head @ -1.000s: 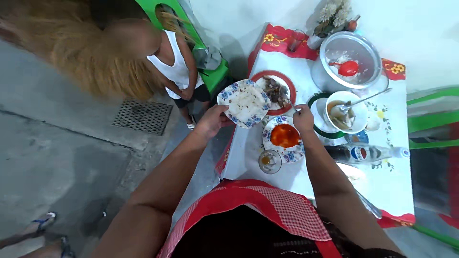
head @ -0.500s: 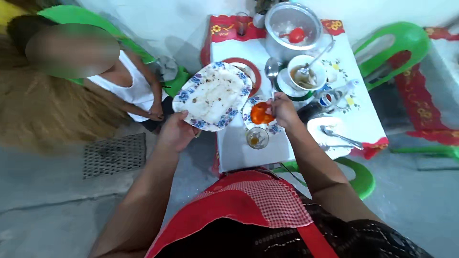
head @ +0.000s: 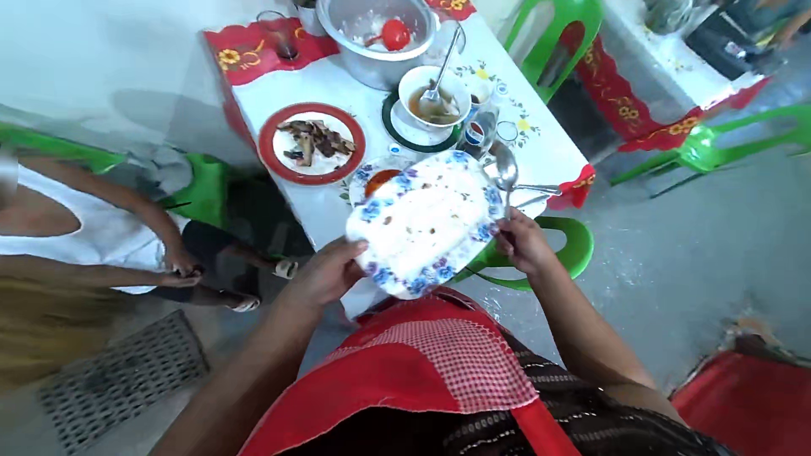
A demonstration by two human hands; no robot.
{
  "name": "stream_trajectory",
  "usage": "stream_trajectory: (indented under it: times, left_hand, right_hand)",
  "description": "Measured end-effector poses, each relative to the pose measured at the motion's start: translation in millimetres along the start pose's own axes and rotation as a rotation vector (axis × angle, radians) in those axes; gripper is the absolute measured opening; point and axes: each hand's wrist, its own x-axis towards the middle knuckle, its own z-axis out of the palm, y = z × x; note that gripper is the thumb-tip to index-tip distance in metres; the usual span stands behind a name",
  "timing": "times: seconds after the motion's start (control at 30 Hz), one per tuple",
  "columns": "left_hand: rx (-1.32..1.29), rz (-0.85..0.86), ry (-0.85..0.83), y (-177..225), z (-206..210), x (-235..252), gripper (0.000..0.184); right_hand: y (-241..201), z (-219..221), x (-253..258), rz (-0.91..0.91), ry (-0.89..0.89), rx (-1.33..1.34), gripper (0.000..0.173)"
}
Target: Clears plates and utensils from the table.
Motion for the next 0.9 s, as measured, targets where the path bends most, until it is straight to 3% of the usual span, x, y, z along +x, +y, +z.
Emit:
stream_trajectory:
  times: [0.1, 0.13, 0.27, 0.4, 0.6, 0.9]
  left_hand:
    - [0.312, -0.037, -0.151, 14.1, 4.4, 28.5, 0.056]
    - [0.376, -0.053, -0.121, 20.0, -0.1, 39.6, 0.055]
    - [0.389, -0.121, 0.314, 19.7, -43.5, 82.8, 0.040]
    - [0.327, -0.301, 0.608, -10.0, -71.8, 114.6, 0.044]
    - [0.206, -0.515, 0.627, -60.6, -72.2, 146.8, 0.046]
    - [0.096, -0.429, 0.596, -61.3, -67.2, 170.9, 0.042]
  right_hand:
    - [5.0, -46.8, -8.7, -0.005, 0.189, 0.046, 0.019]
    - [6.0, -64.7, -11.1, -0.010, 0.258, 0.050, 0.020]
    - [12.2, -129.0, -11.9, -0.021, 0.544, 0.055, 0.015]
    - [27.1, -165.0, 12.6, 0.039, 0.764, 0.071, 0.006]
    - [51.8, -187.1, 64.5, 0.118, 0.789, 0.087, 0.004]
    - [57.0, -211.5, 82.7, 0.237, 0.717, -0.191, 0.025]
